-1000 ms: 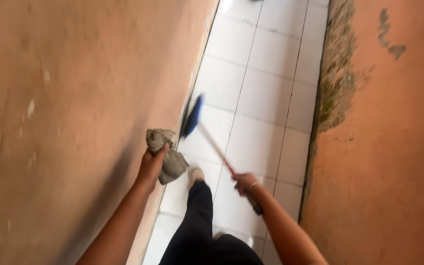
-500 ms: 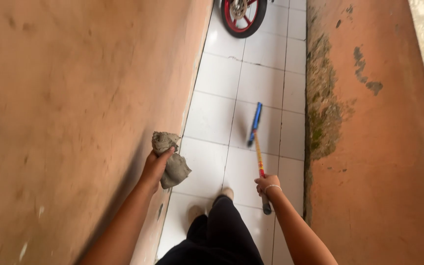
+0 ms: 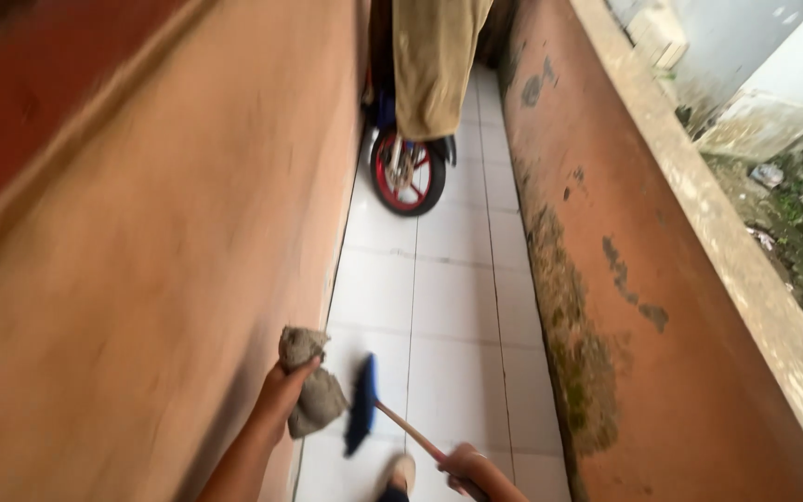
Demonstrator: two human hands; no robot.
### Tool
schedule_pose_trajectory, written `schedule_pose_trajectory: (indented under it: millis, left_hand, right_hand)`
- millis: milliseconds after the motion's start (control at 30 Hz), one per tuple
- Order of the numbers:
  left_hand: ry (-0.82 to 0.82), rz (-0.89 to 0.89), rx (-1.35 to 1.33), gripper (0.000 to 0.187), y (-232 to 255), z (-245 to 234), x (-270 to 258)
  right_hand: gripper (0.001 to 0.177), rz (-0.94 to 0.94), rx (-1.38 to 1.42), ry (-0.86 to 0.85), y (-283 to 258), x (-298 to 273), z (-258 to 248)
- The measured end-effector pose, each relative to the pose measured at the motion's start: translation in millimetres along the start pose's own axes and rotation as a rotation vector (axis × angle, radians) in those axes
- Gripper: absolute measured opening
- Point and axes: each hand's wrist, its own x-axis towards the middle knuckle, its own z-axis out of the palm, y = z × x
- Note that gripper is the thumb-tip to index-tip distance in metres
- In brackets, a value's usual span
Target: Sweep the floor in a narrow corridor with a motorcycle parked.
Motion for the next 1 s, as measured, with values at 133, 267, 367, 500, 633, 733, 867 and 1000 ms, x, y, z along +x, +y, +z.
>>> schedule_pose_trajectory:
  millis: [133, 267, 367, 500, 633, 733, 867, 1000]
  left_hand:
    - [-0.052, 0.071, 0.020, 0.060, 55, 12, 74]
    - [-0.052, 0.088, 0.194, 0.061, 107, 21, 104]
    - [-0.057, 0.081, 0.221, 0.059, 116, 18, 132]
    - [0.027, 0.038, 0.154, 0.057, 96, 6, 155]
    - [0.088, 0.097, 0.152, 0.056, 50, -8, 181]
    - [0.078, 0.034, 0.190, 0.055, 46, -11, 202]
    - [0.112, 0.021, 0.226, 0.057, 65, 4, 216]
    - [0.092, 0.028, 0.258, 0.060, 109, 42, 232]
  right_hand:
    - [0.035, 0.046, 0.068, 0.042, -38, 6, -72]
    - [0.017, -0.061, -0.272, -0.093, -63, 95, -74]
    - [0.020, -0.237, -0.521, -0.092, -123, 69, -97]
    - [0.031, -0.005, 0.234, -0.117, -204, 11, -110]
    - [0.036, 0.068, 0.496, -0.251, -210, 19, -130]
    - [0.037, -0.001, 0.413, -0.184, -180, 32, -160]
    - [0.032, 0.038, 0.421, -0.008, -114, 67, -210]
    - [0.026, 0.128, 0.304, 0.011, -62, 124, -233]
